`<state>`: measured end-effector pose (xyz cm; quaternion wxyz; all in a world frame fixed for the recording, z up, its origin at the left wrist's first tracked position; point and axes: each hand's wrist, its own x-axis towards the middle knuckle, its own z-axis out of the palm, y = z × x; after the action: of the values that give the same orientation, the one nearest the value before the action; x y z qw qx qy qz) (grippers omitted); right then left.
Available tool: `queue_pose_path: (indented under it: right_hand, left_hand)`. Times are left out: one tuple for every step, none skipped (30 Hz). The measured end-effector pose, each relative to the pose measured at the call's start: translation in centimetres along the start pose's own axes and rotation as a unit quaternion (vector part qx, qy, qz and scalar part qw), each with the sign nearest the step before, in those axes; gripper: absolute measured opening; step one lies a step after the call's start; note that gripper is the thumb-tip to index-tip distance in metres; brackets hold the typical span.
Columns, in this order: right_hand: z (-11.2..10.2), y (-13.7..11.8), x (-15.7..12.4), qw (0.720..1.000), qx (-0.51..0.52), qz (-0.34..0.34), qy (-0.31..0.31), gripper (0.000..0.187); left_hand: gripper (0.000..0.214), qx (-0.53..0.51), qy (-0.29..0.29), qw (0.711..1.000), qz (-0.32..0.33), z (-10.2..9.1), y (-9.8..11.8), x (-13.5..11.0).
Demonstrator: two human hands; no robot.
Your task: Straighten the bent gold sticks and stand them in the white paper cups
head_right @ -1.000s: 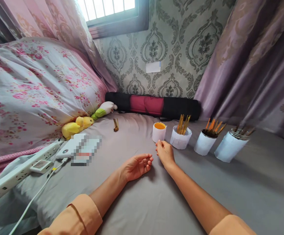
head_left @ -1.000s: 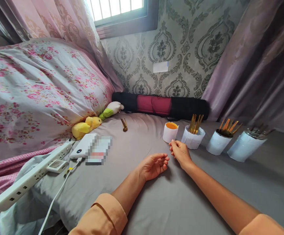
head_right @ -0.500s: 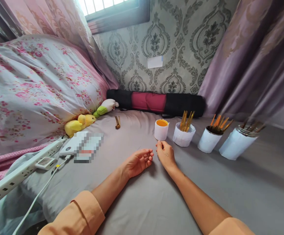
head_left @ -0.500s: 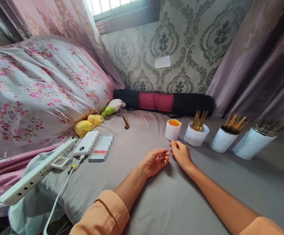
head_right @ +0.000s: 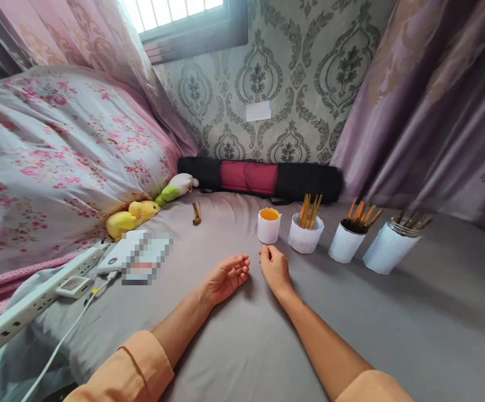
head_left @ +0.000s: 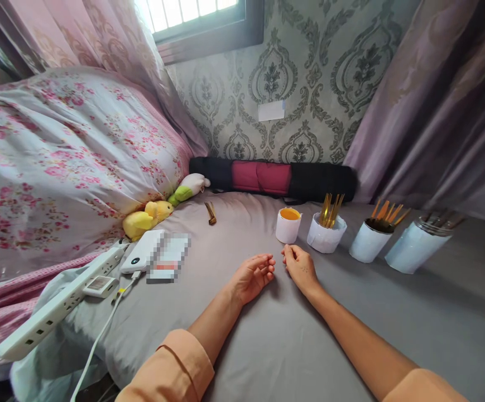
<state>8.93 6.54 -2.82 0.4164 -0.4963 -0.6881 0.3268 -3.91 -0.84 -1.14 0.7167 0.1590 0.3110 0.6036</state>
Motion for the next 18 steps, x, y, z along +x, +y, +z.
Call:
queue_pose_path:
  right_hand:
    - [0.0,0.1,0.0,1.000,0.003,-0.002,0.001,0.041]
    - [0.0,0.1,0.0,1.000,0.005,-0.003,0.002,0.042]
    - [0.0,0.2,0.1,1.000,0.009,-0.003,0.003,0.042]
    - [0.0,0.2,0.1,1.000,0.012,-0.002,0.003,0.043]
    - [-0.1,0.2,0.1,1.000,0.016,-0.002,0.001,0.043]
    - [-0.1,0.2,0.0,1.000,0.020,-0.001,0.000,0.044]
    - [-0.2,0.2,0.0,1.000,0.023,0.000,-0.002,0.044]
    - [-0.2,0.2,0.0,1.000,0.026,0.001,-0.004,0.044]
    - [-0.2,0.2,0.0,1.000,0.029,0.003,-0.005,0.044]
    - [-0.3,0.1,0.0,0.999,0.031,0.005,-0.007,0.044]
    - [-0.3,0.1,0.0,0.999,0.033,0.007,-0.010,0.044]
    - [-0.3,0.1,0.0,0.999,0.035,0.009,-0.012,0.043]
    - [-0.3,0.1,0.0,0.999,0.037,0.010,-0.014,0.043]
    - [-0.3,0.1,0.0,0.999,0.038,0.010,-0.015,0.042]
    - [-0.3,0.1,0.0,0.999,0.039,0.009,-0.016,0.042]
    - [-0.3,0.1,0.0,0.999,0.040,0.008,-0.016,0.043]
    - [-0.3,0.1,0.0,0.999,0.040,0.008,-0.015,0.043]
    - [-0.3,0.1,0.1,0.999,0.040,0.007,-0.015,0.044]
  left_hand:
    - [0.012,-0.003,0.002,1.000,-0.004,0.0,0.0,0.0]
    - [0.012,-0.005,0.003,1.000,-0.008,0.0,0.0,0.1]
    - [0.012,-0.007,0.004,1.000,-0.011,0.0,0.0,0.1]
    - [0.012,-0.008,0.006,1.000,-0.014,0.1,0.1,0.1]
    - [0.012,-0.009,0.009,1.000,-0.017,0.1,0.2,0.2]
    - [0.011,-0.009,0.014,1.000,-0.020,0.2,0.2,0.2]
    - [0.011,-0.007,0.021,0.999,-0.025,0.3,0.3,0.3]
    - [0.011,-0.005,0.029,0.999,-0.030,0.4,0.5,0.3]
    - [0.010,-0.001,0.039,0.999,-0.036,0.6,0.6,0.4]
    - [0.009,0.004,0.050,0.998,-0.040,0.7,0.7,0.5]
    - [0.009,0.011,0.063,0.997,-0.041,0.8,0.9,0.6]
    - [0.008,0.017,0.075,0.996,-0.040,0.9,1.1,0.7]
    - [0.007,0.023,0.085,0.995,-0.037,1.0,1.2,0.9]
    - [0.007,0.029,0.094,0.995,-0.034,1.0,1.4,1.0]
    - [0.007,0.033,0.102,0.994,-0.030,1.0,1.6,1.2]
    - [0.007,0.037,0.108,0.993,-0.026,1.0,1.8,1.4]
    - [0.008,0.041,0.113,0.992,-0.022,0.9,2.0,1.6]
    - [0.008,0.046,0.120,0.992,-0.018,0.8,2.2,1.8]
